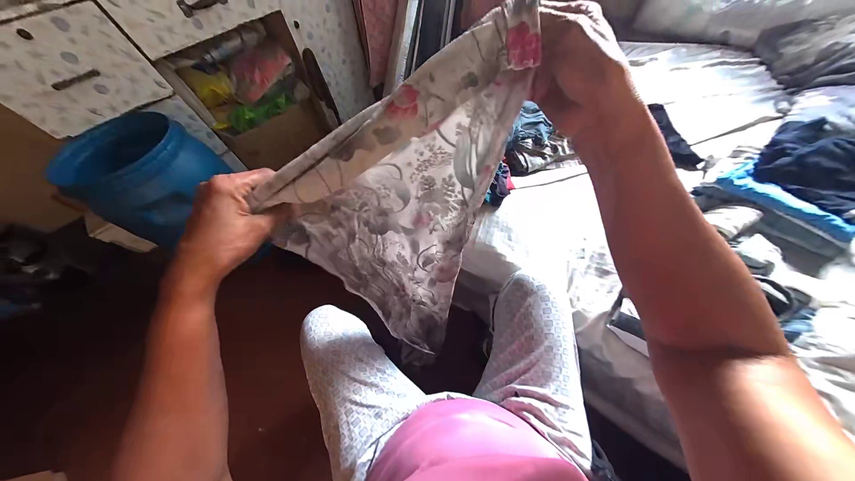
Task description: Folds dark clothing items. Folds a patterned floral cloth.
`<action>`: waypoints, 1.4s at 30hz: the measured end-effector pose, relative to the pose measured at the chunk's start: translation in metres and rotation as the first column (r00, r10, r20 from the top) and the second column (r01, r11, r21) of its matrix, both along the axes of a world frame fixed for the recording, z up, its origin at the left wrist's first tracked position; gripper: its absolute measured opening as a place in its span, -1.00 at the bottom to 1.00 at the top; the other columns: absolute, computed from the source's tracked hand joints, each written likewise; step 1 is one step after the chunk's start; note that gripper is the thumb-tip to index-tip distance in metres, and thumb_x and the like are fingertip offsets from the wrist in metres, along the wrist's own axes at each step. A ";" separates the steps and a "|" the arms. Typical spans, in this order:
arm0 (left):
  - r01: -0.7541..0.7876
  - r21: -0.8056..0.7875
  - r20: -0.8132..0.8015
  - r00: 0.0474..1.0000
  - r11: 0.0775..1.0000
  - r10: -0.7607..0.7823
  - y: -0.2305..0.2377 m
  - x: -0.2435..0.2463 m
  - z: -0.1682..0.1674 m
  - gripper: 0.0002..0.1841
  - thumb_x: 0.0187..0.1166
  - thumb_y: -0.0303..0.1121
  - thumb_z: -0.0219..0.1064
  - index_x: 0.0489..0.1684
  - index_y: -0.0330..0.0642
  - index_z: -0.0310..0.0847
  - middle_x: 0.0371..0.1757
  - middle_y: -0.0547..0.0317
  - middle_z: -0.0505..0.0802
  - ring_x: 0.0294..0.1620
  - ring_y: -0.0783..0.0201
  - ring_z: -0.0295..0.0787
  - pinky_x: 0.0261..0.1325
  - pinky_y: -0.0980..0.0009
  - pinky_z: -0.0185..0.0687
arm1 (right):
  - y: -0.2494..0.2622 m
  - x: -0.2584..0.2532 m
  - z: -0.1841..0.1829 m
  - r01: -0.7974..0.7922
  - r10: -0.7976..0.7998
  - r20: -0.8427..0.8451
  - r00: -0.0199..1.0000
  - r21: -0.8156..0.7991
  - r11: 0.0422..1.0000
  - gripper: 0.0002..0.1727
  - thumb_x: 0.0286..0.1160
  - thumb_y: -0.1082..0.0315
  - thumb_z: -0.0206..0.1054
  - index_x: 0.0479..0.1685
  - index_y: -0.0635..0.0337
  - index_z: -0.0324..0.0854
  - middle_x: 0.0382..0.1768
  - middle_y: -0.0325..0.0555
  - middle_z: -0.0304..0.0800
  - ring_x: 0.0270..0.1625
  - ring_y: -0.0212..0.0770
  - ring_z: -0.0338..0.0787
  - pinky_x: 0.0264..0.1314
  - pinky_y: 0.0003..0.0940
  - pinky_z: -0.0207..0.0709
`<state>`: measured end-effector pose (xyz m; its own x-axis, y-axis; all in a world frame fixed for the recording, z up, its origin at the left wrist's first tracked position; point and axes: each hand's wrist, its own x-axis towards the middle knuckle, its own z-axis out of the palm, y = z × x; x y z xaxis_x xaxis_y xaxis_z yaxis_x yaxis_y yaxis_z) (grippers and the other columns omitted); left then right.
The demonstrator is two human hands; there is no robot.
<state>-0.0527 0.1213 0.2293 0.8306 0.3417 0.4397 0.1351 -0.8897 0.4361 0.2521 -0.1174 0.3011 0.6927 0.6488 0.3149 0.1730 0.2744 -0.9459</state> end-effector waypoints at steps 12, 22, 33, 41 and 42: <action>0.153 -0.584 0.416 0.900 0.797 0.132 -0.014 0.000 0.011 -0.74 0.82 -0.34 0.04 -0.20 0.14 0.67 -0.24 0.59 0.91 -0.27 0.54 0.88 -0.12 0.50 0.86 | -0.021 0.016 -0.026 -0.209 0.209 0.081 0.975 -0.009 0.978 -0.74 0.76 0.42 0.15 -0.29 0.02 0.71 -0.48 -0.47 0.78 -0.45 -0.59 0.73 -0.32 -0.65 0.69; 0.183 -0.611 0.526 0.821 0.770 0.222 -0.013 0.013 0.013 -0.80 0.73 -0.36 0.22 -0.21 0.17 0.76 -0.34 0.61 0.88 -0.40 0.62 0.80 -0.28 0.61 0.78 | -0.027 0.013 -0.031 -0.093 0.093 0.000 0.996 0.042 0.995 -0.75 0.84 0.32 0.08 -0.09 0.06 0.69 -0.34 -0.39 0.83 -0.29 -0.49 0.83 -0.18 -0.54 0.76; 0.143 -0.606 0.533 0.804 0.783 0.266 0.056 -0.012 -0.010 -0.97 0.62 -0.22 0.44 -0.19 0.15 0.76 -0.32 0.59 0.86 -0.43 0.62 0.77 -0.32 0.63 0.76 | -0.035 0.021 -0.027 -0.254 0.256 -0.035 0.966 0.045 0.966 -0.76 0.63 0.61 0.21 0.07 0.23 0.73 -0.24 -0.23 0.89 -0.23 -0.35 0.89 -0.10 -0.38 0.84; 0.177 -0.672 0.535 0.787 0.719 0.307 0.050 -0.019 0.010 -0.92 0.64 -0.12 0.41 -0.19 0.20 0.74 -0.29 0.52 0.89 -0.35 0.51 0.86 -0.25 0.51 0.84 | -0.038 0.018 -0.021 -0.322 0.322 0.009 0.947 0.020 0.946 -0.70 0.61 0.65 0.19 0.17 0.27 0.72 -0.19 -0.22 0.89 -0.16 -0.31 0.90 -0.04 -0.33 0.85; 0.166 -0.677 0.524 0.792 0.717 0.312 0.050 -0.019 0.010 -0.92 0.64 -0.12 0.40 -0.22 0.21 0.74 -0.31 0.54 0.88 -0.38 0.53 0.84 -0.27 0.53 0.82 | -0.038 0.018 -0.021 -0.329 0.328 0.007 0.944 0.020 0.944 -0.70 0.61 0.65 0.19 0.19 0.28 0.71 -0.19 -0.21 0.89 -0.16 -0.31 0.90 -0.03 -0.32 0.84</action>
<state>-0.0715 0.1716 0.2396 0.4568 0.7783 0.4308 -0.2964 -0.3234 0.8986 0.2701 -0.1554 0.2800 0.4409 0.8335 0.3330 0.0737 0.3361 -0.9389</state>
